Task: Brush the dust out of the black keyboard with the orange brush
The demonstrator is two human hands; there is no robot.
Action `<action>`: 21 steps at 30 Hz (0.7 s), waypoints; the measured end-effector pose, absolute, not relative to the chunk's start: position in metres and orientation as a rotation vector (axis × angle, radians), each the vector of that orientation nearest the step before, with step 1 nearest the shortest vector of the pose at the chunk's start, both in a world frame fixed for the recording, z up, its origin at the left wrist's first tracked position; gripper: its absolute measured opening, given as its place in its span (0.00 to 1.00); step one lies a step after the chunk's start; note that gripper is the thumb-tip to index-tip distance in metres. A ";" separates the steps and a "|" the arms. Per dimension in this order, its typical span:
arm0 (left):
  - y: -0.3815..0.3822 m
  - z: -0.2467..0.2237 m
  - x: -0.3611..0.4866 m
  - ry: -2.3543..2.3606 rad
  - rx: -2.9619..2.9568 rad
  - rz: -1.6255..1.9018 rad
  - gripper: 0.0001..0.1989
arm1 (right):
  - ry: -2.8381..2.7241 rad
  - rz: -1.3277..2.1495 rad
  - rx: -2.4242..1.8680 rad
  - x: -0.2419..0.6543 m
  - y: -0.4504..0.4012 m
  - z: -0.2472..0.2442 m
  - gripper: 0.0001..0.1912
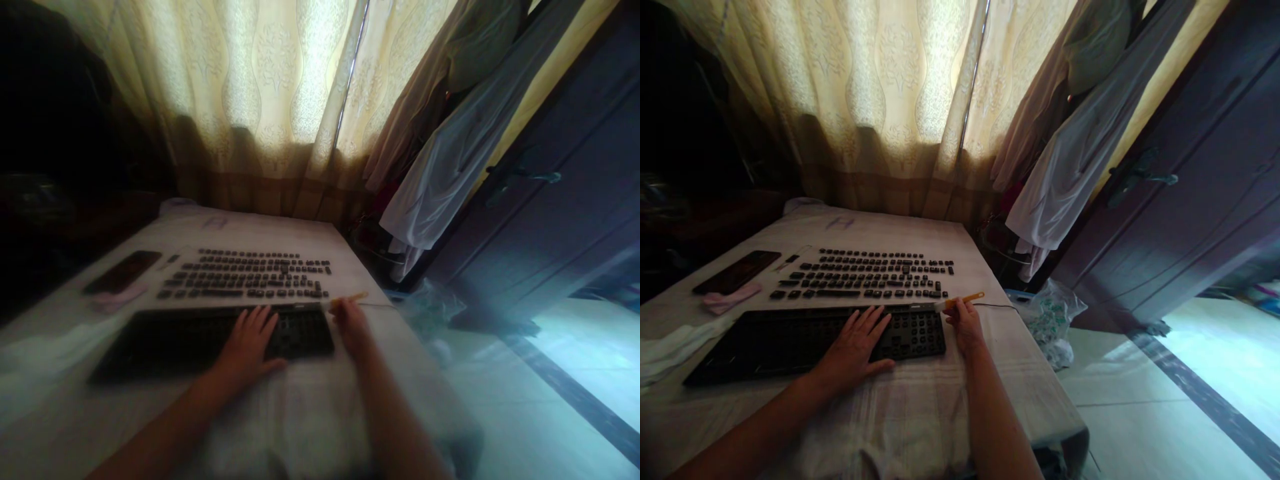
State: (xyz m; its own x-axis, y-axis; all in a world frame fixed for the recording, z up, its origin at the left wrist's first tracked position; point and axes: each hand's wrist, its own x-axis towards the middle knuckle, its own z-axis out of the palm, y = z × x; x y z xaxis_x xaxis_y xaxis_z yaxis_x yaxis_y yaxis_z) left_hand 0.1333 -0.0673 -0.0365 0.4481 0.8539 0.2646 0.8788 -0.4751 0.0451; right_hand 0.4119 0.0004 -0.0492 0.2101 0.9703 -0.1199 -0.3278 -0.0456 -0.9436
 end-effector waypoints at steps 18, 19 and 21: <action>-0.076 -0.055 0.138 -1.642 -2.455 -0.457 0.42 | -1.105 1.179 -1.047 0.387 -0.026 -0.029 0.13; -0.078 -0.057 0.137 -1.634 -2.449 -0.476 0.41 | -1.119 1.178 -1.045 0.386 -0.027 -0.029 0.13; -0.080 -0.059 0.135 -1.605 -2.439 -0.526 0.39 | -1.145 1.175 -1.044 0.385 -0.028 -0.029 0.12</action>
State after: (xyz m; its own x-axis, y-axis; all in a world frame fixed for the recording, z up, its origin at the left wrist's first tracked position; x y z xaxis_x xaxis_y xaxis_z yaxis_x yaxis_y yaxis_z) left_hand 0.1353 -0.0804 -0.0592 0.3565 0.8520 0.3835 0.9136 -0.4038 0.0477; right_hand 0.3848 -0.0281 -0.0290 0.0286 0.9940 0.1054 -0.1314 0.1082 -0.9854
